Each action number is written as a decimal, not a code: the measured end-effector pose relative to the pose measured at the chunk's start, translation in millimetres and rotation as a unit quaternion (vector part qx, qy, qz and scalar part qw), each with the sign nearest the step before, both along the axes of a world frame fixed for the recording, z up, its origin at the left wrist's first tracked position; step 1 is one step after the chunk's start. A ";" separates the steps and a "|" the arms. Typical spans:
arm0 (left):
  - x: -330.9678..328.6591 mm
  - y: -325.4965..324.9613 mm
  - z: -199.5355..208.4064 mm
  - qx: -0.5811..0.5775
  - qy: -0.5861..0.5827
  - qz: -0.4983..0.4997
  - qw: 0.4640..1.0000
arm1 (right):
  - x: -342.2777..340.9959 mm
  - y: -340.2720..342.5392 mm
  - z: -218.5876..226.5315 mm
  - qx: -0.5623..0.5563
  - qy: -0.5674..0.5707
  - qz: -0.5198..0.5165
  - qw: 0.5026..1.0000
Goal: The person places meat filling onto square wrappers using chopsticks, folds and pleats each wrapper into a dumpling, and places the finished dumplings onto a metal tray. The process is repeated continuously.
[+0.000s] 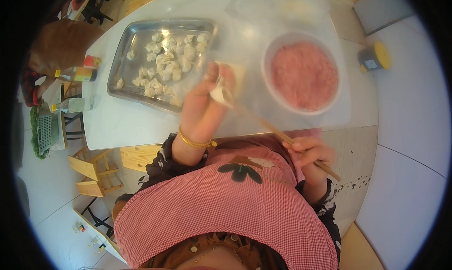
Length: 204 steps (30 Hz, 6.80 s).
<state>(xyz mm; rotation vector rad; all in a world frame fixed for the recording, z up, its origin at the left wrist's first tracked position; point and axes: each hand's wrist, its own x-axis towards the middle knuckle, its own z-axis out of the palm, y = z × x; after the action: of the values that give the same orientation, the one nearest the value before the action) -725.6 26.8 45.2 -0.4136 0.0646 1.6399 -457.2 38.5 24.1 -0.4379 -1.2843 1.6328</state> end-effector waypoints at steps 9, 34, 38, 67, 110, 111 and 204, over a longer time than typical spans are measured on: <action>-8.1 -1.2 -5.5 0.055 -0.024 0.014 0.998 | 4.6 6.9 3.8 0.040 0.029 -0.006 0.999; 8.8 -7.4 2.0 -0.009 0.346 0.113 0.931 | -22.7 -4.7 17.2 0.153 -0.163 0.001 0.975; -14.5 -6.8 -5.9 -0.027 0.328 0.183 0.926 | -3.4 -1.3 14.9 0.162 -0.129 -0.032 0.978; -33.3 -1.3 -36.0 0.024 0.985 0.005 0.170 | 15.2 12.4 -4.4 0.106 -0.121 -0.109 0.981; 23.9 -20.8 -29.1 0.034 0.316 -0.102 0.943 | -17.8 22.8 10.9 0.213 -0.322 -0.184 0.904; 22.8 -19.7 -28.2 0.022 0.233 -0.123 0.964 | -15.8 21.5 11.0 0.211 -0.332 -0.177 0.902; 23.4 1.7 -37.2 0.000 0.066 -0.033 0.997 | -11.8 -2.3 -0.5 0.105 -0.246 -0.110 0.957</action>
<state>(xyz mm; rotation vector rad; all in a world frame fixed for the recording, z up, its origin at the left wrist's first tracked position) -702.2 28.5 8.0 -0.2995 0.1768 1.6006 -469.1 36.2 23.6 -0.8591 -1.6881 1.2205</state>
